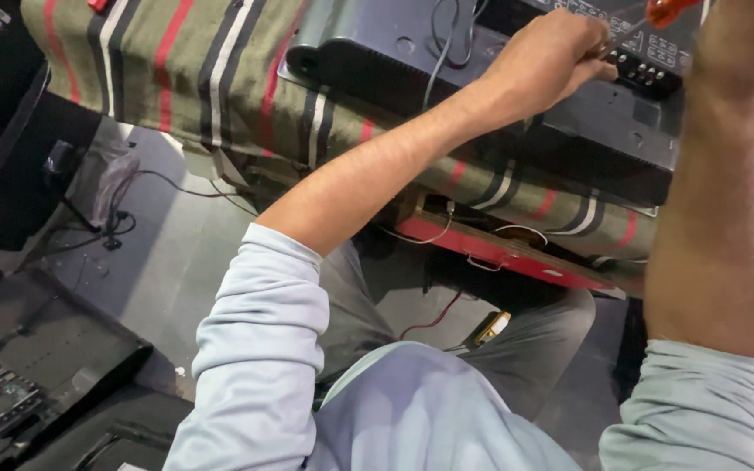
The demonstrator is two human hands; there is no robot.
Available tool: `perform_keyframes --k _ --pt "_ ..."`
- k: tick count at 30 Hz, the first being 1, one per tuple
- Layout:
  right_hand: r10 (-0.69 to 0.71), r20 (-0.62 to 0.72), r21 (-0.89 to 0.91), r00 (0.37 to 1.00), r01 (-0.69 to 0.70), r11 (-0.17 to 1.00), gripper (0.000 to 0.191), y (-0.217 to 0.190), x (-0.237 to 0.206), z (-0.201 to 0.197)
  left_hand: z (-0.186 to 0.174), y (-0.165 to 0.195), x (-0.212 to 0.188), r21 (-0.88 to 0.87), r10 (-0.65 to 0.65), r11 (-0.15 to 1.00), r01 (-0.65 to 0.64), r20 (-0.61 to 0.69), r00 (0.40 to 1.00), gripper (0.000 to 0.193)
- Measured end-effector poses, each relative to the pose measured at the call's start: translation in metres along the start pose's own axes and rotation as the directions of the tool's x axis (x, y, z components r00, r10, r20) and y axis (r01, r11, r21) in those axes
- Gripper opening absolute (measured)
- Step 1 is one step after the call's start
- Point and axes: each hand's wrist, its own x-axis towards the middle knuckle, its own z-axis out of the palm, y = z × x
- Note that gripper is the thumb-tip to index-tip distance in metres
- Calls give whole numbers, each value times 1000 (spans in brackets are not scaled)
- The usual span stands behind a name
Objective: The person works on the back of a television lying face-down on a cloth-covered table. They unscrew screws from the rear panel with a screwdriver, handle a cable at the connector panel, and pry at the back cover seam, repositioning the TV as they work around its edges.
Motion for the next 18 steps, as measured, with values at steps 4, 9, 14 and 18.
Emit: perform_keyframes --k 4,9,14,18 --pt "2 32 22 999 -3 1000 16 -3 -6 -7 -1 -9 -1 -136 20 991 0 150 988 15" --pt "-27 45 92 999 22 995 17 -9 -11 -3 5 -7 -1 57 -49 997 47 34 998 22" --pt "-95 63 279 993 74 957 18 -16 -35 24 5 5 -7 -17 -123 992 122 -28 992 26" --pt "-110 100 396 989 62 916 17 -18 -43 31 2 3 -10 -80 -99 991 109 125 987 20"
